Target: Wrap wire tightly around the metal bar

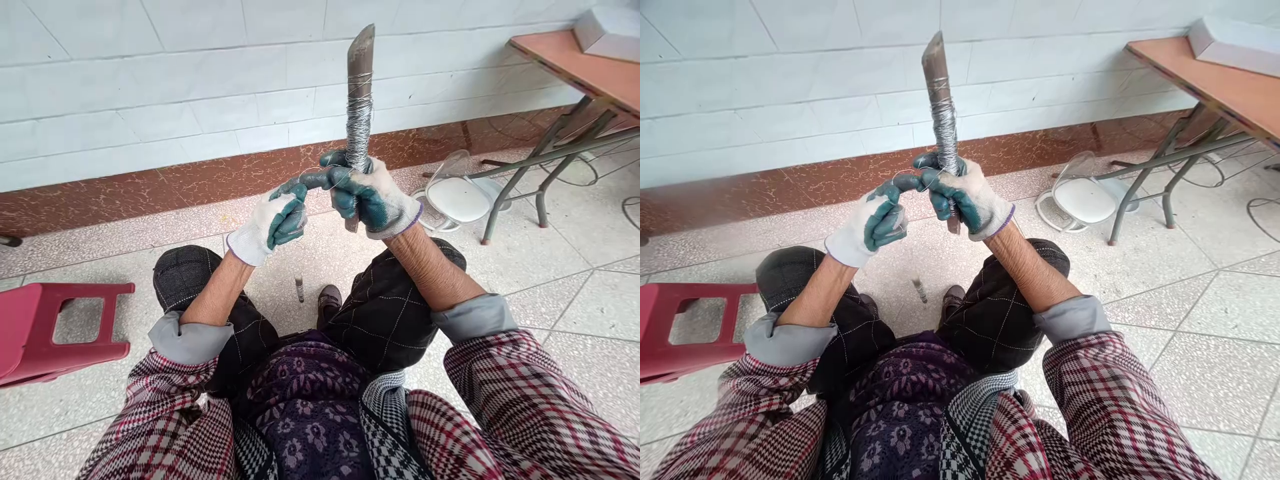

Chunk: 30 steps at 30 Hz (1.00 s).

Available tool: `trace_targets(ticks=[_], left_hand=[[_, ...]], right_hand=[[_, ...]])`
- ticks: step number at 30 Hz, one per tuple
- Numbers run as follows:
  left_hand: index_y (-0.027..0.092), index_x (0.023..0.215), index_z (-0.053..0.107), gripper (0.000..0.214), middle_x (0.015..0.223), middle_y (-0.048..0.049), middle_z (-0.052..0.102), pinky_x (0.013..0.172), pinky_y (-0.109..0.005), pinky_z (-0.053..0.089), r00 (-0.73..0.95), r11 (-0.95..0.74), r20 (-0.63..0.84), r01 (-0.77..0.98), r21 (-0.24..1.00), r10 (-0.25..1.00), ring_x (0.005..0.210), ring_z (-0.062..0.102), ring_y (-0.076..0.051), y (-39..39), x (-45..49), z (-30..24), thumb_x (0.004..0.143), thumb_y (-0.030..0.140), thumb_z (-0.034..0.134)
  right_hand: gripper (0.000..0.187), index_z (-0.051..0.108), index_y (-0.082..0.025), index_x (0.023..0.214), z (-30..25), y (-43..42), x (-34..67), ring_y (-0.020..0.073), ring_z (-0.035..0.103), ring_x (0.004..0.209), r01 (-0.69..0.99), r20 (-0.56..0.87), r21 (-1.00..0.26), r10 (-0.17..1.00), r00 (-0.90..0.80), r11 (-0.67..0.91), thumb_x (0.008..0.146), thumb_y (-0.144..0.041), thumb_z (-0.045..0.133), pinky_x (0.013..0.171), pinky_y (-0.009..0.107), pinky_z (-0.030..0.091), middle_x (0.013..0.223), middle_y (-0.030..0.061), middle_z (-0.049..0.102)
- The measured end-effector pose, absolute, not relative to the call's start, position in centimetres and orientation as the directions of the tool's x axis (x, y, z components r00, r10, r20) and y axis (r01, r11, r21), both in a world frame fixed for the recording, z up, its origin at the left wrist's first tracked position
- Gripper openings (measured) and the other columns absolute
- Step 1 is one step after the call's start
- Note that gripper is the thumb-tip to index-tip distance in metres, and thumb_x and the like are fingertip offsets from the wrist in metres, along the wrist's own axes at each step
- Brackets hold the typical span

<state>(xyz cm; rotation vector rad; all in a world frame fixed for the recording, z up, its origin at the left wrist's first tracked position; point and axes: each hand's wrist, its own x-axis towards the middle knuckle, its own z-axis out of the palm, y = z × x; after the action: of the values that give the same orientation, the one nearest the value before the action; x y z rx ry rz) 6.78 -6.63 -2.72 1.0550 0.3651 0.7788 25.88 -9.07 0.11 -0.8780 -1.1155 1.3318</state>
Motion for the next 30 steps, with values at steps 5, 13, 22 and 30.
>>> trace_targets(ticks=[5, 13, 22, 30], left_hand=[[0.014, 0.102, 0.065, 0.031, 0.043, 0.0133, 0.037, 0.032, -0.021, 0.017, 0.714, 0.191, 0.086, -0.298, 0.935, 0.695, 0.028, 0.022, -0.005, -6.75, 6.65, -2.48, 0.082, 0.037, 0.071], [0.020, 0.075, 0.056, 0.032, 0.038, 0.0110, 0.038, 0.032, -0.021, 0.019, 0.723, 0.171, 0.089, -0.279, 0.945, 0.685, 0.028, 0.023, -0.005, -6.64, 6.34, -2.40, 0.080, 0.045, 0.075], [0.017, 0.088, 0.067, 0.034, 0.037, 0.0110, 0.035, 0.032, -0.017, 0.022, 0.775, 0.247, 0.179, -0.397, 0.884, 0.606, 0.029, 0.021, -0.004, -6.53, 6.75, -3.00, 0.082, 0.050, 0.077], [0.019, 0.083, 0.065, 0.034, 0.042, 0.0115, 0.035, 0.031, -0.015, 0.025, 0.666, 0.191, 0.240, -0.506, 0.841, 0.706, 0.031, 0.020, -0.003, -6.48, 6.19, -2.09, 0.081, 0.048, 0.081]], right_hand=[[0.037, 0.063, -0.021, 0.088, 0.33, -9.25, 26.02, 0.0065, 0.042, 0.044, -0.248, 0.133, -0.963, 0.985, -0.110, 0.103, 0.069, -0.039, 0.089, 0.034, 0.021, 0.038, 0.068, -0.0032, 0.060], [0.042, 0.057, -0.020, 0.082, 0.25, -9.38, 25.91, 0.0078, 0.051, 0.043, -0.219, 0.106, -0.972, 0.990, -0.094, 0.083, 0.071, -0.047, 0.088, 0.030, 0.022, 0.040, 0.079, 0.0025, 0.072], [0.049, 0.047, -0.023, 0.087, 0.91, -10.03, 25.06, 0.0028, 0.029, 0.040, -0.418, 0.121, -0.908, 0.949, -0.290, -0.012, 0.075, -0.048, 0.088, 0.032, 0.018, 0.026, 0.062, -0.0111, 0.046], [0.043, 0.053, -0.022, 0.097, 0.85, -9.95, 25.99, 0.0041, 0.033, 0.040, -0.423, 0.136, -0.906, 0.964, -0.227, 0.028, 0.074, -0.034, 0.088, 0.032, 0.018, 0.027, 0.061, -0.0114, 0.046]])
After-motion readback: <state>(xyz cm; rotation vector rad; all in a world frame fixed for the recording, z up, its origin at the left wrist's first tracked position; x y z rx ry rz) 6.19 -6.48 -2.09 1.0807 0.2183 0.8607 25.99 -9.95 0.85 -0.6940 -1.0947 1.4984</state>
